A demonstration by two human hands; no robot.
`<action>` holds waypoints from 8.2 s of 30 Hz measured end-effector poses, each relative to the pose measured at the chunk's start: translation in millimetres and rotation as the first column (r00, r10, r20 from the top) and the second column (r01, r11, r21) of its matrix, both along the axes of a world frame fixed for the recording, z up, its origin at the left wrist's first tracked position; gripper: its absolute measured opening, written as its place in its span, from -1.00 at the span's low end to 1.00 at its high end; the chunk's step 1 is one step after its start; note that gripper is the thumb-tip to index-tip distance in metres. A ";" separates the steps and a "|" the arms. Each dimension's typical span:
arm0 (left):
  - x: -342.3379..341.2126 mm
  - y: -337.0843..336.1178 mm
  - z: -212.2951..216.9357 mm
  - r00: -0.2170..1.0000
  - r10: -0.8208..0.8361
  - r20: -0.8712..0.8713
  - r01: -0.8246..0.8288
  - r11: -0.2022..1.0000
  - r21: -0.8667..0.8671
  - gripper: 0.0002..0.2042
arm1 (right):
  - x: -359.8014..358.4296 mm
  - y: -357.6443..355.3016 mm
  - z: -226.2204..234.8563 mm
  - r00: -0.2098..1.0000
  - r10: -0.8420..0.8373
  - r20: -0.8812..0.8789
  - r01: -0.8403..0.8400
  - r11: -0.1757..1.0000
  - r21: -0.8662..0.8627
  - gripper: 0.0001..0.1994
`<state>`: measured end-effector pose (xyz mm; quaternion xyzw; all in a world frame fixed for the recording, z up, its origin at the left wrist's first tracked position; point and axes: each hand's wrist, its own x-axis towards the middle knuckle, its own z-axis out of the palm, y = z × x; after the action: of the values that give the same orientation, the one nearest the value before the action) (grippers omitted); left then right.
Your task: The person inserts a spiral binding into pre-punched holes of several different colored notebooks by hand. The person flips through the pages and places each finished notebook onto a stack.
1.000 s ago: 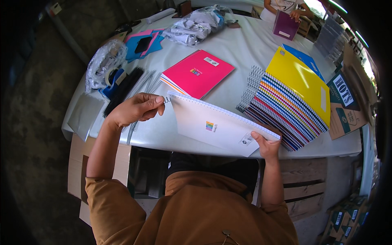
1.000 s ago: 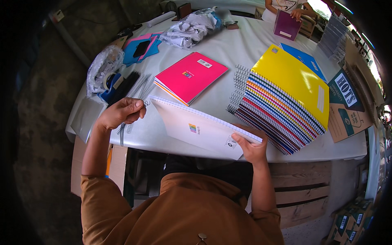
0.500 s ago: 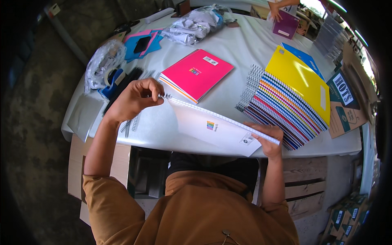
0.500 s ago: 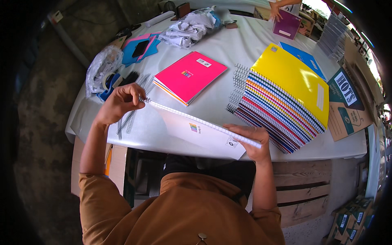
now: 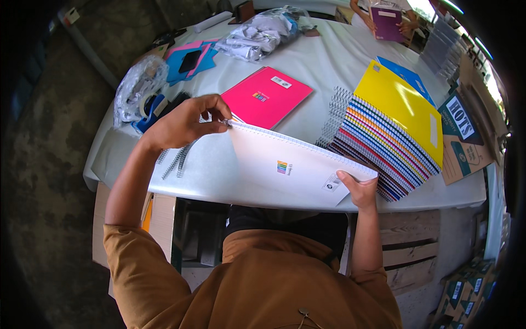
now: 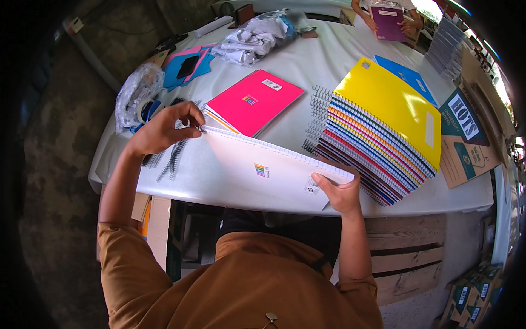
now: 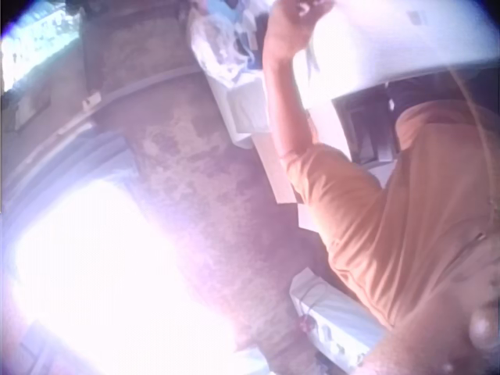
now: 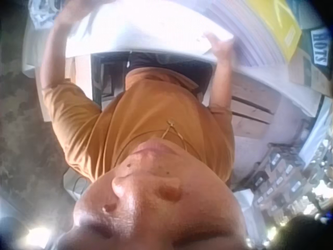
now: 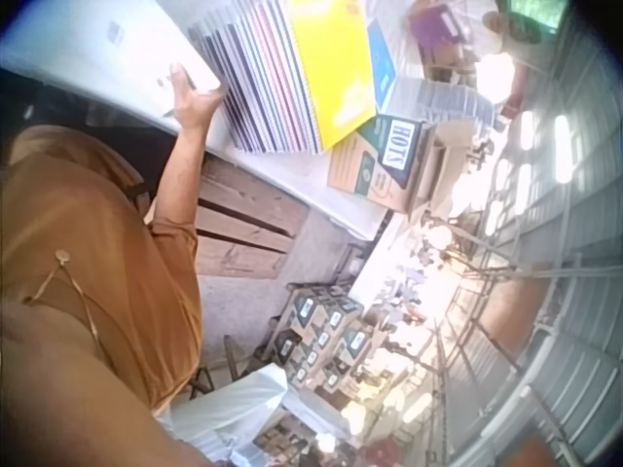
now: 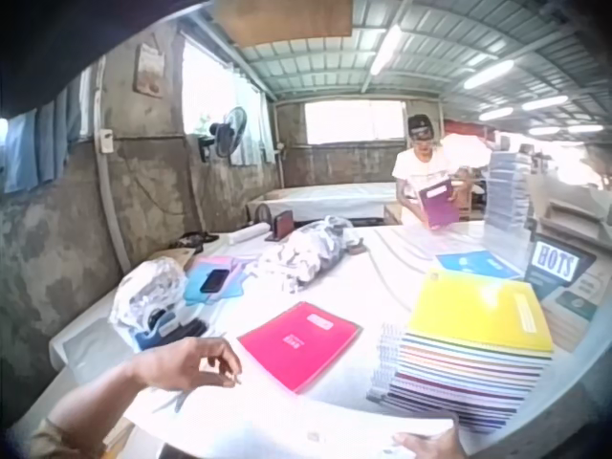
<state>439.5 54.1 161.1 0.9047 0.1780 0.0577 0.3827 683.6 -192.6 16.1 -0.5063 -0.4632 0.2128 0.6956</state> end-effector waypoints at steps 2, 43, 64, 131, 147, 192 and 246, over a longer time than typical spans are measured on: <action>5.3 -3.8 3.9 0.999 0.031 0.022 -0.036 0.966 0.254 -0.81 | 0.0 -0.5 2.6 1.000 0.004 0.023 -0.004 1.000 0.000 -0.79; 13.2 -21.2 14.0 0.919 0.071 -0.389 0.199 0.766 0.611 -0.61 | -14.0 1.1 5.4 0.936 0.019 0.352 -0.034 0.999 0.036 -0.75; -4.1 -18.9 -124.8 0.950 0.034 0.310 -0.286 0.493 0.822 0.12 | -32.6 2.9 1.3 0.847 -0.115 0.520 0.014 0.981 0.194 -0.75; 50.6 -92.2 -148.3 0.525 -0.528 0.667 -0.338 0.590 0.733 -0.16 | -58.6 10.3 -8.6 0.804 -0.192 0.562 0.097 0.976 0.195 -0.68; 66.0 -116.6 -170.6 0.623 -0.480 0.618 -0.208 0.660 0.722 0.05 | -54.8 26.5 -10.5 0.796 -0.206 0.569 0.030 0.952 0.303 -0.51; 56.3 -125.9 -0.6 0.919 -0.291 0.268 0.126 0.858 0.499 -0.69 | -72.9 -19.7 25.5 0.993 0.077 0.086 -0.080 0.996 0.035 -0.60; 268.0 -93.2 -49.0 0.831 0.089 0.549 -0.332 0.871 0.362 -0.70 | 108.5 -50.8 66.2 0.171 -0.985 -0.036 0.968 0.161 0.190 -0.50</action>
<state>707.5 -39.0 112.2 0.8923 0.1525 0.3794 0.1911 792.1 -243.4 82.3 -0.6335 -0.0784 -0.3483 0.6865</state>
